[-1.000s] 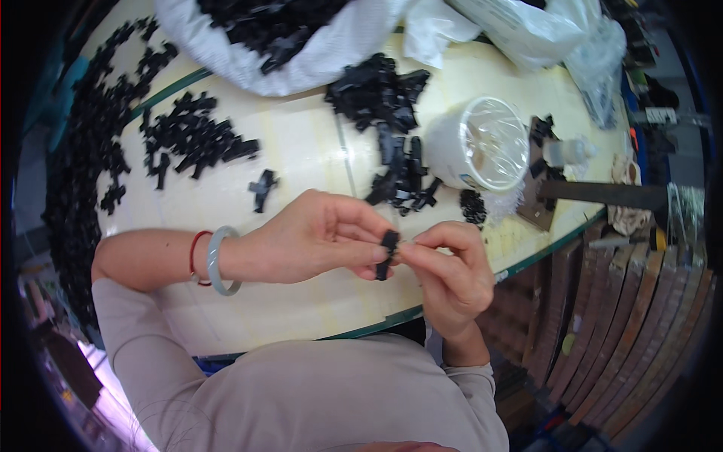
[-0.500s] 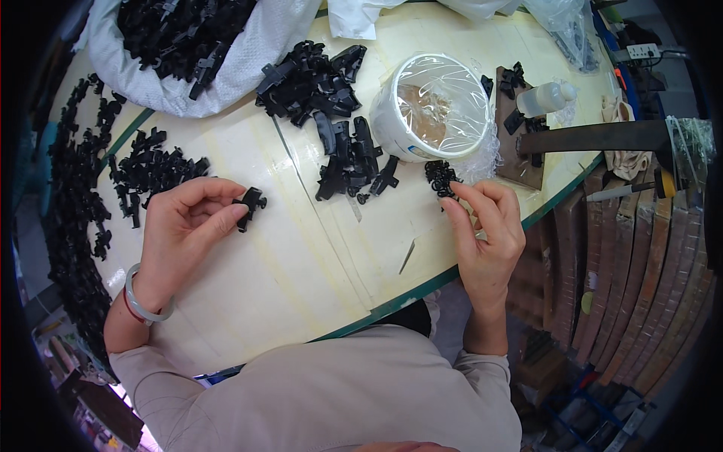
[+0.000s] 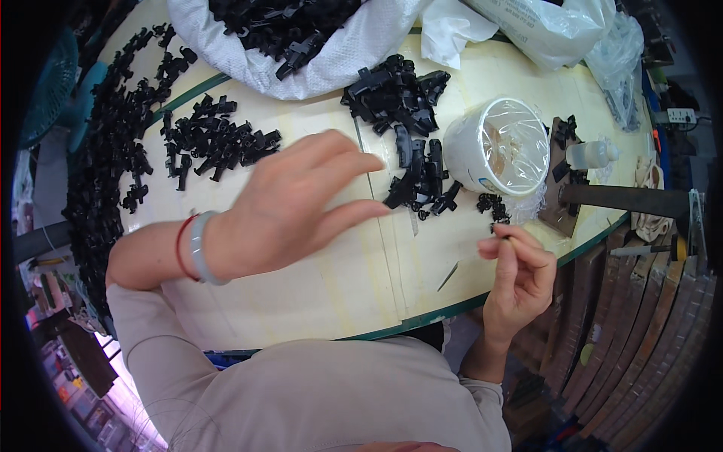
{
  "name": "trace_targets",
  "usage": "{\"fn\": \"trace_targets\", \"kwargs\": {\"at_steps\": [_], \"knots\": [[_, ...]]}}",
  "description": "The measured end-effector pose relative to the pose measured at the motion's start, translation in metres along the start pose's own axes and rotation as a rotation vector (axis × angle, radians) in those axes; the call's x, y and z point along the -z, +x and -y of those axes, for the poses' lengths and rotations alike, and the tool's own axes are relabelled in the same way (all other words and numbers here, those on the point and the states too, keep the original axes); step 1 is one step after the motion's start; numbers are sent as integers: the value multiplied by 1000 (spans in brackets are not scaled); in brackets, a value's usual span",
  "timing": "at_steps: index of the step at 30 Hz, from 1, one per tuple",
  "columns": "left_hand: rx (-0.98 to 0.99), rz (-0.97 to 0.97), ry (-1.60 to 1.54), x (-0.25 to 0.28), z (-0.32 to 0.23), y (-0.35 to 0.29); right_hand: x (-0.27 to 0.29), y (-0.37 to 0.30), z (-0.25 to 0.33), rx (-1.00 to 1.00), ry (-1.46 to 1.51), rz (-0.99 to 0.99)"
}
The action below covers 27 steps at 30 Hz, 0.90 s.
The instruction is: Assembling small black plastic components by hand at a manufacturing workbench, occasionally using lubricant.
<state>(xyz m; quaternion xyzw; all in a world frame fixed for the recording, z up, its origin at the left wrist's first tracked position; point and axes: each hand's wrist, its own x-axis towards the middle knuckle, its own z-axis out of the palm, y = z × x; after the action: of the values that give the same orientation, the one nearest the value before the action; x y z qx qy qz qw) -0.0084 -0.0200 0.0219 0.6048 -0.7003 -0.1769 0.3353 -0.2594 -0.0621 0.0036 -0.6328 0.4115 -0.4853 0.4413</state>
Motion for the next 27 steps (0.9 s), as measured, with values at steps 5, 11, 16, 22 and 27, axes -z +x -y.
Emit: {"fn": "trace_targets", "kwargs": {"at_steps": [5,11,16,22,27], "knots": [[-72,43,-16,-23,1,11,10,1,-4,-26,91,107],[-121,65,-81,-27,3,7,11,7,-8,-93,252,128],[-193,57,-74,-30,5,4,11,20,6,-43,70,87],[-313,-44,-124,-23,-5,5,11,72,15,549,-541,133],[-232,-2,-238,-20,-5,3,4,97,16,677,-711,262]]}}
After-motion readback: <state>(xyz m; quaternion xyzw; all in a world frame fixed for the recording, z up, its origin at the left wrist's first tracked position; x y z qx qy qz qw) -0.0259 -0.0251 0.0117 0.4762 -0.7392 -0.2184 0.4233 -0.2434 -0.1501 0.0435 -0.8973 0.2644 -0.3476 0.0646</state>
